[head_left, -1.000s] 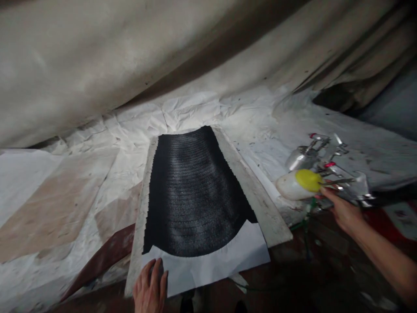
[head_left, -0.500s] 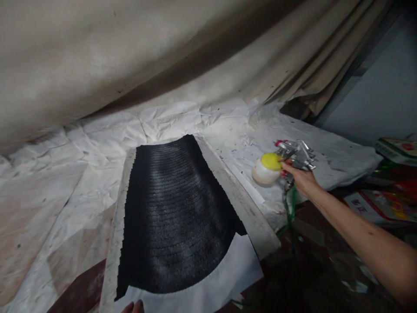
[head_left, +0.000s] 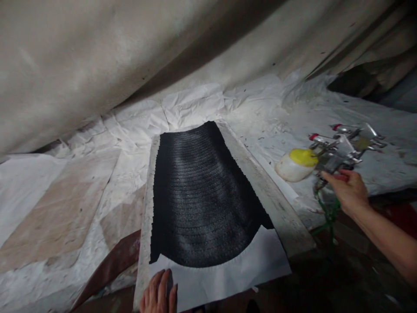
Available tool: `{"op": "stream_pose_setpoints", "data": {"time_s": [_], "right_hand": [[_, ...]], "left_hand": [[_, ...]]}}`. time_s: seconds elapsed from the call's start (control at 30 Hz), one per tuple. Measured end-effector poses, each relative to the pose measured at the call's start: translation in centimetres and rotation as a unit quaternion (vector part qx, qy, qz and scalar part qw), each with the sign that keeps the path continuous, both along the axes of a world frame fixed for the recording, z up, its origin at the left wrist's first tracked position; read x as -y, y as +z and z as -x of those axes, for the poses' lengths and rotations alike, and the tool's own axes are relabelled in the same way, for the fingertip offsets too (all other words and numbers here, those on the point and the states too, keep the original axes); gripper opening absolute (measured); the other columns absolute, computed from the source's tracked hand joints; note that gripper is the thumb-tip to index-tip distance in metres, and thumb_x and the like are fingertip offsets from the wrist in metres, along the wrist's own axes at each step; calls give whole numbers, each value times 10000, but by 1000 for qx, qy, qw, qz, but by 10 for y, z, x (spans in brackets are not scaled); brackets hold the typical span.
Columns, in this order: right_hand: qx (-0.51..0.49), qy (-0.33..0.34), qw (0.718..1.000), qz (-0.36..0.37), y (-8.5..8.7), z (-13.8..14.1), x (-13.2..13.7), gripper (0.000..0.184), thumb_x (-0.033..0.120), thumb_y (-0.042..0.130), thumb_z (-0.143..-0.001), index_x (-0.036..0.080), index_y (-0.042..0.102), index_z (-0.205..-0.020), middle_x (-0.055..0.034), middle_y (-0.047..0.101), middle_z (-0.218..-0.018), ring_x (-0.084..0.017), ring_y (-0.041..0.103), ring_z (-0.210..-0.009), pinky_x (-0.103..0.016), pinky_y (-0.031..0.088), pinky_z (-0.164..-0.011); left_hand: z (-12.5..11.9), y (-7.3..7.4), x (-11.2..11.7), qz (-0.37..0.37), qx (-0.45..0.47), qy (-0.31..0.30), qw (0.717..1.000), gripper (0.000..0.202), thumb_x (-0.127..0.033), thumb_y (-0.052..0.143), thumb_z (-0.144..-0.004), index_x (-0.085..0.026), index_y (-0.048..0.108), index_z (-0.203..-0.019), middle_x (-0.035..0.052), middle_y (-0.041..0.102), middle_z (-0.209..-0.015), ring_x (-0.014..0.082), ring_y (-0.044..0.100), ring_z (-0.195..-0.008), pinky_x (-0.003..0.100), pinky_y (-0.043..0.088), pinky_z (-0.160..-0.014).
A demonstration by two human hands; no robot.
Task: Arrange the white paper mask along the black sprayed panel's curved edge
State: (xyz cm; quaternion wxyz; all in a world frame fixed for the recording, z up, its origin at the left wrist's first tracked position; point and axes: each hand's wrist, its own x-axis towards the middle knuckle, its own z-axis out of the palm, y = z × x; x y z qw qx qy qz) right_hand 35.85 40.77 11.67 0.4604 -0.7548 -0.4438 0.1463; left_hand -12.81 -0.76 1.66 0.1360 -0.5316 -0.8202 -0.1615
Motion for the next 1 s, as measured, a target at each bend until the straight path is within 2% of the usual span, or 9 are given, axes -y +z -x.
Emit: {"op": "stream_pose_setpoints", "data": {"time_s": [0.1, 0.17, 0.23, 0.3, 0.37, 0.4, 0.5, 0.6, 1.0], "right_hand": [[73, 0, 997, -9, -2, 30, 59, 415, 457, 733, -739, 260, 613, -1083, -106, 653, -934, -276, 607, -802, -429, 444, -752], [80, 134, 987, 27, -3, 74, 108, 312, 519, 635, -792, 307, 619, -1021, -67, 657, -911, -242, 611, -741, -405, 452, -705], [42, 336, 936, 99, -3, 133, 159, 272, 501, 560, -850, 293, 630, -1011, -56, 649, -986, -223, 617, -831, -376, 465, -718], [-5, 489, 869, 75, -2, 198, 207, 210, 446, 554, -902, 268, 629, -983, -40, 619, -1016, -209, 590, -923, -358, 460, -814], [-23, 593, 804, 49, -2, 260, 245, 135, 312, 528, -937, 266, 611, -1033, -26, 595, -1044, -202, 563, -992, -368, 441, -876], [-10, 616, 787, 34, -2, 287, 260, 150, 217, 522, -921, 259, 603, -1040, -25, 589, -1055, -208, 548, -1015, -388, 427, -888], [78, 630, 768, 89, -4, 345, 285, 272, 44, 624, -842, 238, 594, -1029, -10, 579, -1014, -223, 525, -989, -412, 397, -841], [144, 605, 776, 102, -9, 372, 294, 307, 38, 721, -793, 228, 604, -1004, -3, 577, -986, -235, 514, -966, -415, 376, -820], [201, 578, 786, 93, -25, 397, 303, 271, 80, 780, -752, 219, 600, -899, -8, 560, -942, -255, 492, -943, -407, 325, -795]], "left_hand": [[3, 20, 2, 22, 44, -38, 998, 308, -353, 463, -935, -246, 557, -1208, 79, 628, -1184, 230, 584, -1087, 410, 439, -907], [8, 35, 0, 41, 89, -55, 994, 329, -326, 482, -929, -247, 530, -1244, 78, 607, -1200, 224, 563, -1120, 403, 449, -910], [14, 46, -5, 49, 126, -55, 989, 354, -314, 487, -926, -242, 502, -1272, 88, 588, -1202, 235, 542, -1136, 430, 450, -927], [20, 54, -12, 63, 152, -58, 985, 378, -298, 491, -919, -244, 482, -1294, 95, 571, -1208, 248, 524, -1144, 461, 444, -939], [24, 61, -19, 78, 173, -65, 980, 388, -264, 497, -906, -246, 484, -1293, 97, 555, -1222, 259, 505, -1156, 480, 437, -948], [26, 64, -23, 86, 181, -71, 977, 391, -240, 499, -896, -248, 490, -1287, 97, 547, -1232, 264, 493, -1168, 487, 430, -958], [30, 72, -31, 105, 197, -96, 970, 411, -177, 510, -862, -256, 514, -1265, 87, 532, -1256, 278, 451, -1215, 502, 394, -998], [34, 77, -37, 126, 212, -118, 962, 403, -161, 532, -834, -254, 542, -1226, 79, 536, -1252, 286, 430, -1231, 508, 365, -1022], [43, 78, -37, 142, 246, -129, 950, 245, -155, 541, -810, -247, 577, -1033, 56, 545, -1250, 266, 408, -1246, 498, 293, -1044]]}}
